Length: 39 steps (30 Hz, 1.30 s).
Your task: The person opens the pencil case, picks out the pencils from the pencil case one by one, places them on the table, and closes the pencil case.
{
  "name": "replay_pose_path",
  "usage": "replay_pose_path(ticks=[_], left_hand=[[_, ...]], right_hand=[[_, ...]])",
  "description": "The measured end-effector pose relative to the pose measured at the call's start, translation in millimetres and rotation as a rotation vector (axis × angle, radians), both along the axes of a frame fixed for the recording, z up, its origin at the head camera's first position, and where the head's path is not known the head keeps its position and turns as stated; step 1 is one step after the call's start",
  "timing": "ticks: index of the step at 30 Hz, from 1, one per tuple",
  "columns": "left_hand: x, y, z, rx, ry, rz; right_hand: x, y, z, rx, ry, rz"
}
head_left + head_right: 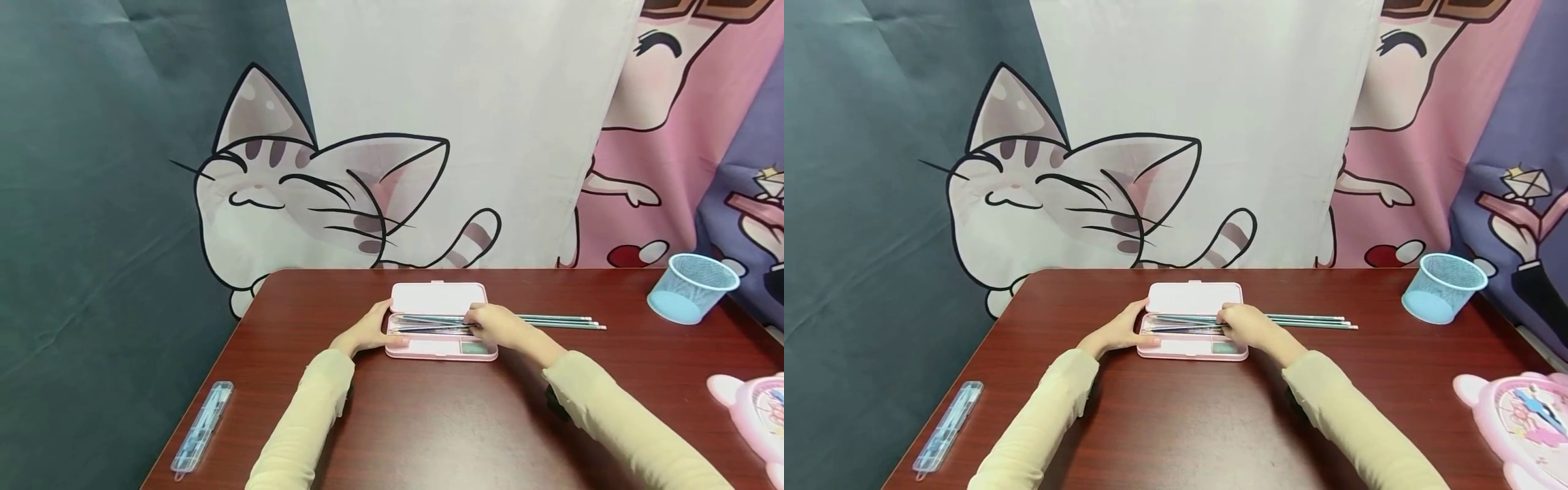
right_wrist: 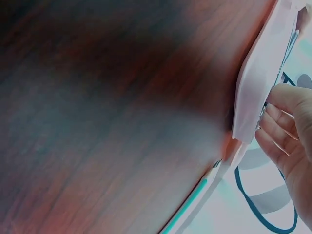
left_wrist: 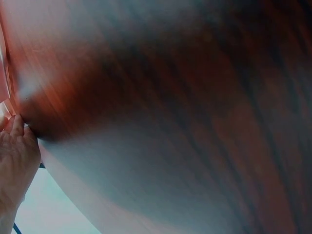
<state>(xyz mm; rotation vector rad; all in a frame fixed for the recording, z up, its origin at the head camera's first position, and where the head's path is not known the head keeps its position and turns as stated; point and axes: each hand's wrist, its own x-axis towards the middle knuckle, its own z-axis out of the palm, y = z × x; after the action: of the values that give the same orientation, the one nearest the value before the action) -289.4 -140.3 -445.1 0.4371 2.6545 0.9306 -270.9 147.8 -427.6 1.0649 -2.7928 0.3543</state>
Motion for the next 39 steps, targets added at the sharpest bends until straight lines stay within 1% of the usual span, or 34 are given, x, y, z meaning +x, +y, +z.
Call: replay_pose_path(ticks=[4,7,9,12,18,22,28,32,36,39], left_hand=[[-0.6,3.6,1.7,-0.004,0.013,-0.006],[-1.4,5.9,2.7,-0.003,0.020,-0.011],[-1.7,7.0,2.9,-0.003,0.020,-0.011],[-2.2,7.6,2.4,0.001,0.025,-0.014],[-2.2,5.5,2.3,0.029,0.023,0.003],[-3.3,2.9,2.3,0.029,0.014,0.010],[-2.4,0.6,1.2,0.010,0.015,0.004],[-0.6,0.6,1.6,0.014,0.012,0.003],[0.0,0.3,0.9,0.012,-0.001,0.009],[-0.1,0.2,0.3,0.005,-0.007,0.008]], right_hand=[[-1.7,-0.8,2.2,0.035,0.074,0.023],[-2.3,0.2,4.1,0.025,0.098,0.036],[-2.5,2.4,4.8,0.015,0.090,0.031],[-1.8,7.8,6.4,-0.011,0.055,0.019],[0.2,24.1,12.8,-0.033,0.006,-0.014],[3.0,38.6,14.6,-0.042,0.012,-0.033],[9.6,66.0,13.0,-0.063,0.057,-0.050],[14.8,85.9,10.3,-0.084,0.103,-0.059],[21.4,107.0,7.1,-0.103,0.165,-0.040],[27.3,124.0,5.6,-0.094,0.184,-0.048]])
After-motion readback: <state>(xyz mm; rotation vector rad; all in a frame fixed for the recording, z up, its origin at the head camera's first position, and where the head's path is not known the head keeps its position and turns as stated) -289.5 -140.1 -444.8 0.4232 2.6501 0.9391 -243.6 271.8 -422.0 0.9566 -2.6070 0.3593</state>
